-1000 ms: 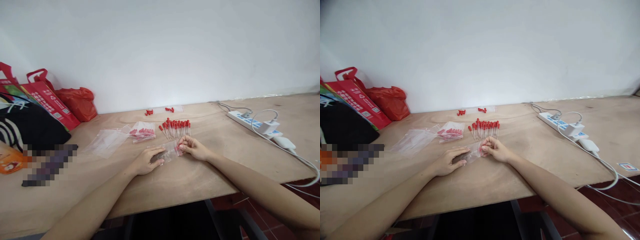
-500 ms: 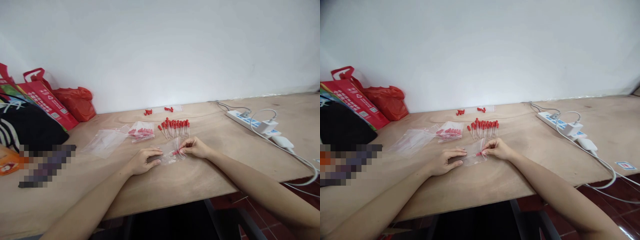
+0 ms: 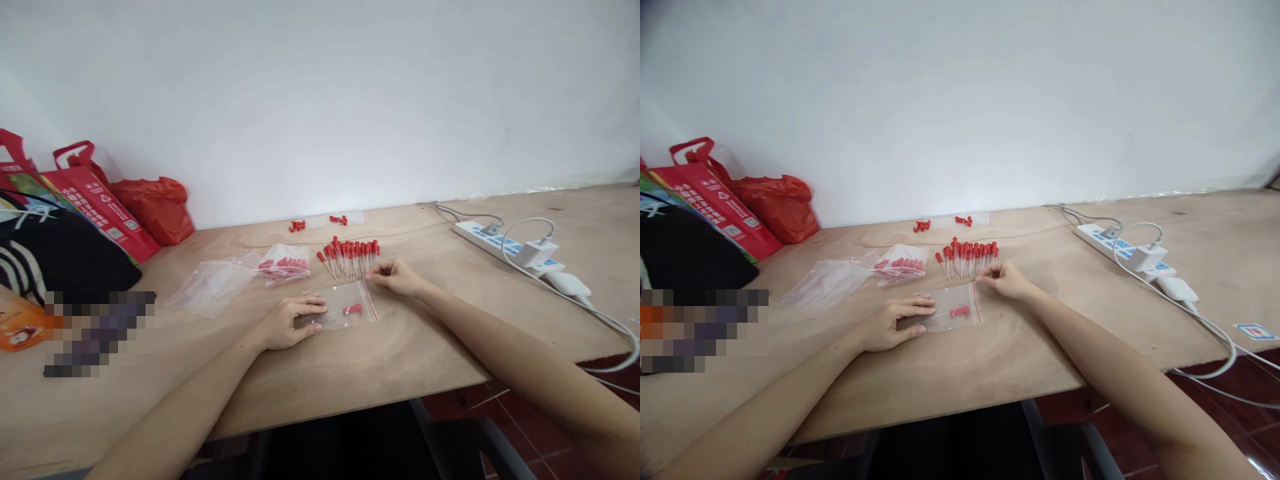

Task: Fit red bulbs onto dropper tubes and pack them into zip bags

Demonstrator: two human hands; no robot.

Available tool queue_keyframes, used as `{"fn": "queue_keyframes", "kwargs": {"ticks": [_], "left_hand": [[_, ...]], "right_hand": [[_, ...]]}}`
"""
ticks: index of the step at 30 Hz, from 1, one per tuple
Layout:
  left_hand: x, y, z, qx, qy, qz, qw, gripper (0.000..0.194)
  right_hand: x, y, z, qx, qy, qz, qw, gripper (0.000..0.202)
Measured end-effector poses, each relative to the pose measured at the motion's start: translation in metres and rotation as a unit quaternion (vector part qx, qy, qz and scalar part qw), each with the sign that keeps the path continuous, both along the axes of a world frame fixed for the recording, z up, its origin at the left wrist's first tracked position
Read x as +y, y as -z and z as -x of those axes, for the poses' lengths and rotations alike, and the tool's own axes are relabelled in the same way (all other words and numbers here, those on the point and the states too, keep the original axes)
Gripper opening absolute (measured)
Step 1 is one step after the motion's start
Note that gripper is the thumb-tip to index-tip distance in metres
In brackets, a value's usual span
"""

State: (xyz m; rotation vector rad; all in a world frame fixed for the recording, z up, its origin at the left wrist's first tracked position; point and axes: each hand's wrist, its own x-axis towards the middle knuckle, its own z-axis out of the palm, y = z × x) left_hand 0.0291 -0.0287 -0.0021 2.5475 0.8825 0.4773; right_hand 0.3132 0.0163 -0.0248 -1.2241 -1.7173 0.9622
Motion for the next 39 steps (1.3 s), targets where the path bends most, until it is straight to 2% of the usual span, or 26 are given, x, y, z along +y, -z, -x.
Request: {"fn": "queue_keyframes", "kwargs": {"ticks": [1,2,5,10,15,19,22,28,34,36,39], "left_hand": [[0.0,0.0,0.0,0.0,-0.001,0.002,1.0,0.034],[0.0,-0.001,0.0,0.001,-0.001,0.004,1.0,0.034],[0.0,-0.001,0.0,-0.001,-0.003,0.011,1.0,0.035],[-0.002,-0.002,0.0,0.005,-0.007,0.021,1.0,0.036],[-0.003,-0.004,-0.001,0.006,-0.008,0.025,1.0,0.036],[-0.002,-0.004,-0.002,0.016,-0.006,0.024,1.0,0.037],[-0.002,-0.004,-0.001,0.018,-0.001,0.018,1.0,0.037],[-0.002,-0.004,-0.001,0.026,-0.008,0.011,1.0,0.037],[-0.001,-0.004,-0.001,0.03,-0.015,0.012,0.999,0.036],[-0.001,-0.003,-0.001,0.031,-0.014,0.018,0.999,0.037],[0.0,-0.002,-0.001,0.024,-0.022,0.017,0.999,0.041]], "right_hand": [[0.011,0.0,-0.005,-0.018,0.097,-0.012,0.995,0.018],[0.023,0.0,-0.009,-0.021,0.143,-0.018,0.989,0.016],[0.057,0.002,-0.017,-0.026,0.227,-0.023,0.973,0.016],[0.09,0.008,-0.011,-0.018,0.298,-0.008,0.954,0.011],[0.097,0.005,-0.007,0.048,0.33,0.025,0.942,0.01],[0.085,-0.008,-0.016,0.139,0.322,0.027,0.936,0.015],[0.062,-0.013,-0.023,0.198,0.297,0.019,0.934,0.017],[0.005,0.002,-0.016,0.258,0.253,0.01,0.933,0.024],[-0.011,0.006,0.005,0.324,0.225,-0.004,0.919,0.036],[-0.015,0.004,0.011,0.329,0.188,0.013,0.925,0.038],[-0.024,0.0,0.016,0.312,0.085,0.055,0.945,0.039]]}}
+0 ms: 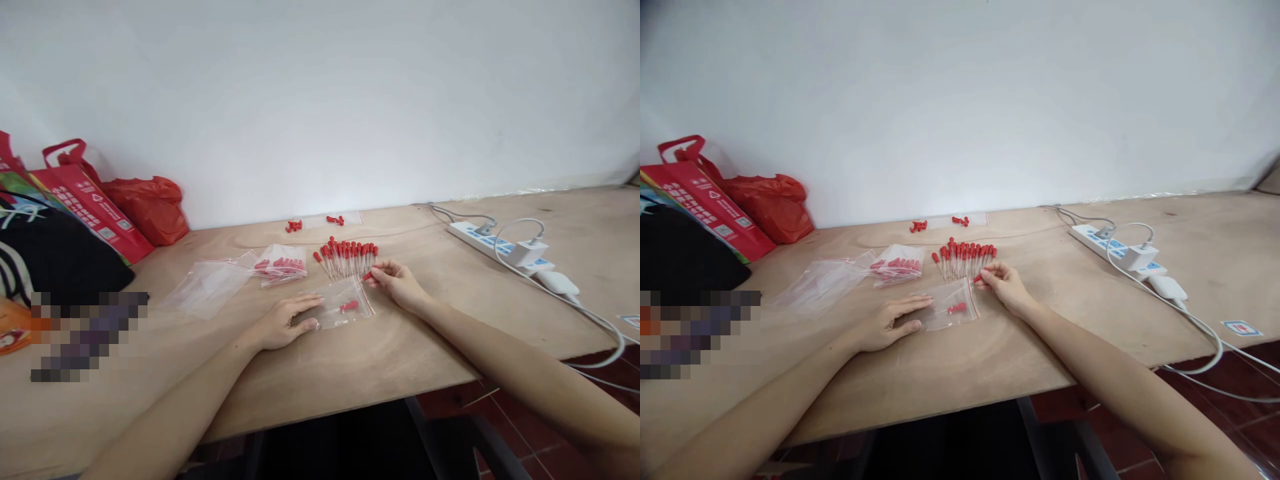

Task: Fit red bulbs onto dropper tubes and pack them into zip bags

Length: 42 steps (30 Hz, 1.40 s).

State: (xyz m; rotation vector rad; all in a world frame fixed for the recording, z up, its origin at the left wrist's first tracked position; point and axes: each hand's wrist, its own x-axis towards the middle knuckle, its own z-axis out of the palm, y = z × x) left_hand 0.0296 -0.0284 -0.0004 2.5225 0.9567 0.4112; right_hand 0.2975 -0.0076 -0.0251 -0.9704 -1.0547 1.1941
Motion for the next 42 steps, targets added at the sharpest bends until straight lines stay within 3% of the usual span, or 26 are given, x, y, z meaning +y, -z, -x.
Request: {"fn": "queue_keyframes", "kwargs": {"ticks": [3,8,15,19,21,23,24,27,30,35,39,42], "left_hand": [[0.0,0.001,-0.001,-0.004,-0.015,-0.006,1.0,0.048],[-0.001,0.002,-0.003,-0.003,-0.015,-0.015,1.0,0.047],[-0.001,0.001,-0.004,0.001,-0.011,-0.017,1.0,0.044],[-0.001,0.001,-0.003,-0.006,-0.005,-0.015,1.0,0.044],[0.0,0.002,-0.003,-0.012,-0.004,-0.012,1.0,0.042],[0.001,0.003,-0.003,-0.015,-0.002,-0.009,1.0,0.04],[0.001,0.003,-0.002,-0.017,-0.002,-0.007,1.0,0.039],[0.002,0.005,-0.002,-0.016,-0.005,-0.006,1.0,0.039],[0.001,0.004,-0.002,-0.011,-0.005,-0.006,1.0,0.039],[0.0,0.002,-0.003,-0.017,-0.006,0.003,1.0,0.038],[0.0,0.003,-0.002,-0.015,-0.007,0.005,1.0,0.039],[0.0,0.003,-0.001,-0.009,-0.005,0.004,1.0,0.039]], "right_hand": [[-0.009,-0.004,0.002,-0.074,-0.102,0.027,0.992,0.036],[-0.014,-0.004,0.006,-0.178,-0.181,0.018,0.967,0.03],[-0.013,0.001,0.014,-0.235,-0.151,0.007,0.96,0.023],[-0.005,0.003,0.009,-0.255,-0.178,-0.015,0.95,0.025],[0.007,0.005,0.0,-0.294,-0.095,-0.034,0.951,0.025],[0.024,0.007,-0.012,-0.356,0.077,-0.05,0.93,0.024],[0.034,0.008,-0.019,-0.366,0.124,-0.042,0.921,0.023],[0.06,0.009,-0.038,-0.385,0.196,-0.011,0.902,0.033],[0.079,0.012,-0.046,-0.399,0.212,0.014,0.892,0.036],[0.093,0.015,-0.042,-0.377,0.205,0.041,0.903,0.022],[0.088,0.013,-0.044,-0.306,0.192,0.046,0.931,0.019],[0.069,0.011,-0.046,-0.235,0.165,0.036,0.957,0.022]]}}
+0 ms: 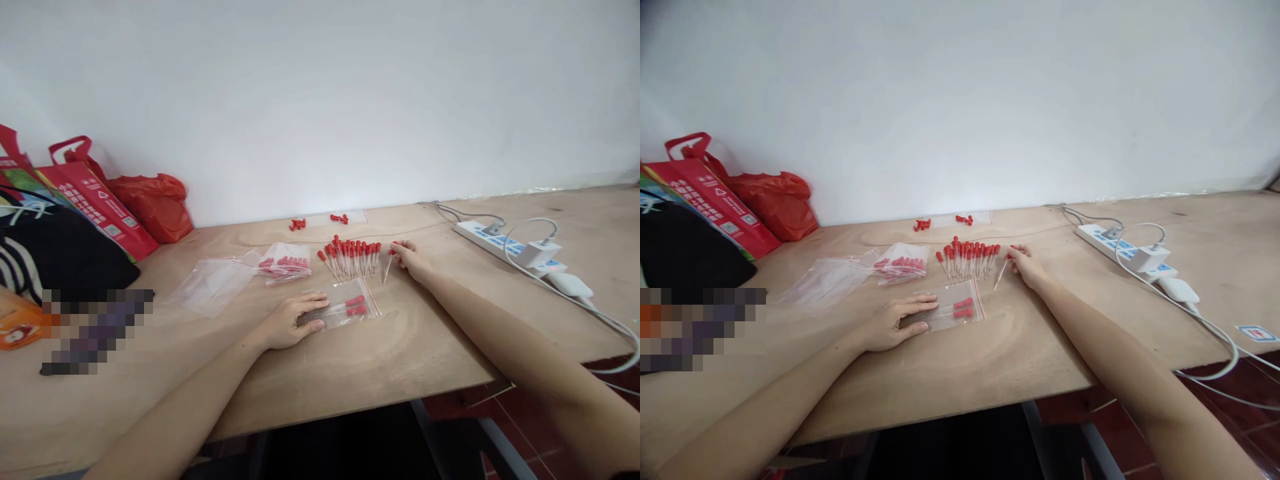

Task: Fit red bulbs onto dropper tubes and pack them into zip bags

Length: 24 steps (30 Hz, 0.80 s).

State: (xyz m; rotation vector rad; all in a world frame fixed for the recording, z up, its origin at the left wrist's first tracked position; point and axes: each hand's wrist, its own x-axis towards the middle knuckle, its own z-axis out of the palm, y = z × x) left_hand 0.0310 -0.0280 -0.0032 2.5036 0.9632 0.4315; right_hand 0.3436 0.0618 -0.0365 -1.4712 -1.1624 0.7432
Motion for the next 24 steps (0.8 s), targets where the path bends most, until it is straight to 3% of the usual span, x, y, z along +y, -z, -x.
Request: {"fn": "queue_keyframes", "kwargs": {"ticks": [7,12,16,20,24], "left_hand": [[-0.001,-0.002,-0.001,0.01,-0.005,-0.007,1.0,0.039],[-0.001,-0.001,-0.001,0.013,0.0,-0.02,1.0,0.043],[-0.002,-0.003,-0.002,0.026,-0.024,-0.022,0.999,0.05],[-0.003,-0.005,-0.003,0.032,-0.027,-0.023,0.999,0.052],[-0.004,-0.005,-0.002,0.035,-0.024,-0.026,0.999,0.051]], "right_hand": [[-0.054,0.0,0.014,0.143,-0.061,-0.057,0.986,0.037],[-0.06,-0.004,0.031,0.205,-0.04,-0.098,0.973,0.038],[-0.068,-0.006,0.047,0.251,-0.101,-0.078,0.96,0.043],[-0.079,-0.006,0.06,0.206,-0.214,-0.034,0.954,0.039],[-0.081,-0.008,0.061,0.122,-0.266,-0.015,0.956,0.029]]}}
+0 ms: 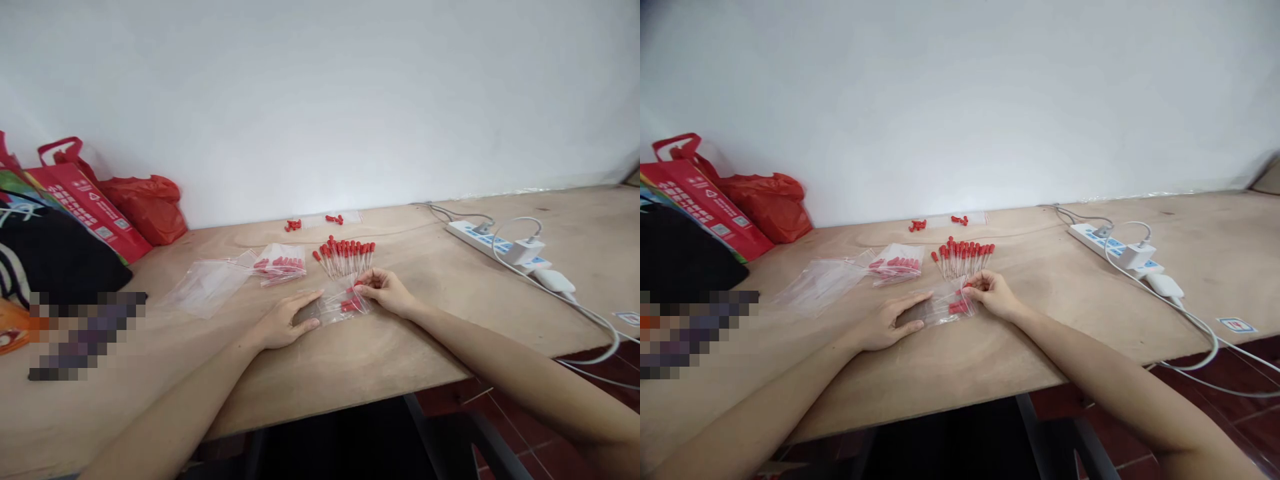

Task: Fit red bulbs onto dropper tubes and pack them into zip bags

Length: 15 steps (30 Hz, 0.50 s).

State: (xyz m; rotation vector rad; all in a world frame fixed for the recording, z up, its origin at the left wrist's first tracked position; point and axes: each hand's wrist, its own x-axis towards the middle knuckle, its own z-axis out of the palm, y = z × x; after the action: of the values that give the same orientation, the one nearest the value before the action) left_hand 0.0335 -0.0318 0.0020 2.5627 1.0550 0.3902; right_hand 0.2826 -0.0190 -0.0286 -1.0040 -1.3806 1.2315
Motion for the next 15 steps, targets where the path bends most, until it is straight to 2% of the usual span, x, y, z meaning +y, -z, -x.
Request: {"fn": "queue_keyframes", "kwargs": {"ticks": [7,12,15], "left_hand": [[-0.0006,-0.0016,-0.0016,0.002,0.002,-0.005,1.0,0.051],[0.0002,0.0,-0.0017,-0.005,0.011,-0.007,1.0,0.047],[0.0013,0.0019,-0.0016,-0.007,0.019,-0.009,1.0,0.043]], "right_hand": [[0.0078,0.0032,-0.0067,-0.093,-0.062,0.004,0.994,0.025],[0.0099,0.0081,-0.0059,-0.16,-0.007,-0.042,0.986,0.02],[0.008,0.0065,-0.0051,-0.164,-0.051,-0.059,0.983,0.024]]}}
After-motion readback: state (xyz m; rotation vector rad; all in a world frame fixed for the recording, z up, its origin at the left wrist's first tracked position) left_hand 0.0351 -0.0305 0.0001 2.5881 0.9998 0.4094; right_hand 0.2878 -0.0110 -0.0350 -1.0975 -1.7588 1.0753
